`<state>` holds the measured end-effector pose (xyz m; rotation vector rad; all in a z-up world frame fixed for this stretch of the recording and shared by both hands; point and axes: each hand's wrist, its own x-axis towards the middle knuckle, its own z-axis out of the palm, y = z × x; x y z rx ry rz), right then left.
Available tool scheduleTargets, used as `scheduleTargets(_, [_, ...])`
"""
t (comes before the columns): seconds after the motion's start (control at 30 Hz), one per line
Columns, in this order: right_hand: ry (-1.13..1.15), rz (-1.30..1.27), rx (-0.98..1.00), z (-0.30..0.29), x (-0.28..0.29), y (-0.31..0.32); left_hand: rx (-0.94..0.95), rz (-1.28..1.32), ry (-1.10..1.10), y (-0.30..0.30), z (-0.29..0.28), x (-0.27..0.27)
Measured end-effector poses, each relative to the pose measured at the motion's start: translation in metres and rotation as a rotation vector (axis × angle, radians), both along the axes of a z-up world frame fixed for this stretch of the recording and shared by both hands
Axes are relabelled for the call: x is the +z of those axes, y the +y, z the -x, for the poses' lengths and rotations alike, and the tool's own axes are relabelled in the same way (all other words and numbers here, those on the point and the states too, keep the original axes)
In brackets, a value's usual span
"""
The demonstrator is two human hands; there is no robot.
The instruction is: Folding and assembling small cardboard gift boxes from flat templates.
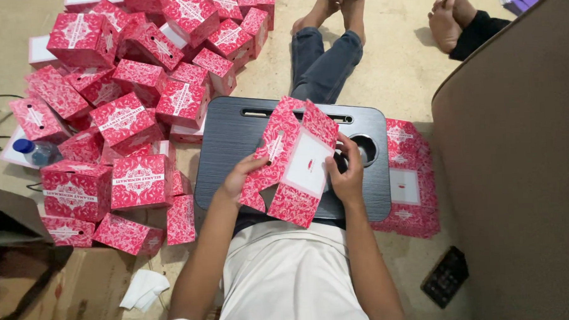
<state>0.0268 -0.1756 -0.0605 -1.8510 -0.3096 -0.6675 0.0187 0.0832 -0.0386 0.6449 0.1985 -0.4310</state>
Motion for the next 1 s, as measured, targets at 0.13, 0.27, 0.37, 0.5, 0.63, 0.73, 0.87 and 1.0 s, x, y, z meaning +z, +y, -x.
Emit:
scheduleTargets(0.13, [0.017,-0.018,0.034,0.000,0.004,0.002,0.018,-0.006,0.005,-0.001,-0.008,-0.014])
scheduleTargets(0.27, [0.052,0.002,0.007,-0.002,-0.005,0.000,0.044,-0.314,-0.152,0.008,-0.005,-0.014])
scheduleTargets(0.37, [0.074,0.111,-0.042,-0.004,-0.007,0.000,0.081,-0.784,-0.408,0.036,-0.009,-0.014])
scheduleTargets(0.5, [0.065,0.279,-0.035,0.003,0.012,0.003,0.271,-1.629,-0.682,0.062,0.007,0.040])
scheduleTargets(0.63, [0.116,0.357,-0.031,0.005,0.008,0.003,0.314,-1.704,-0.652,0.055,0.023,0.057])
scheduleTargets(0.73, [0.092,0.377,-0.024,0.004,0.008,0.004,0.214,-1.828,-0.760,0.032,0.031,0.062])
scheduleTargets(0.87, [0.092,0.382,-0.026,0.005,0.009,0.003,-0.153,-1.766,-0.704,-0.008,0.034,0.067])
scheduleTargets(1.0, [0.084,0.397,-0.013,0.006,0.012,0.005,-0.353,-1.776,-0.672,-0.024,0.035,0.048])
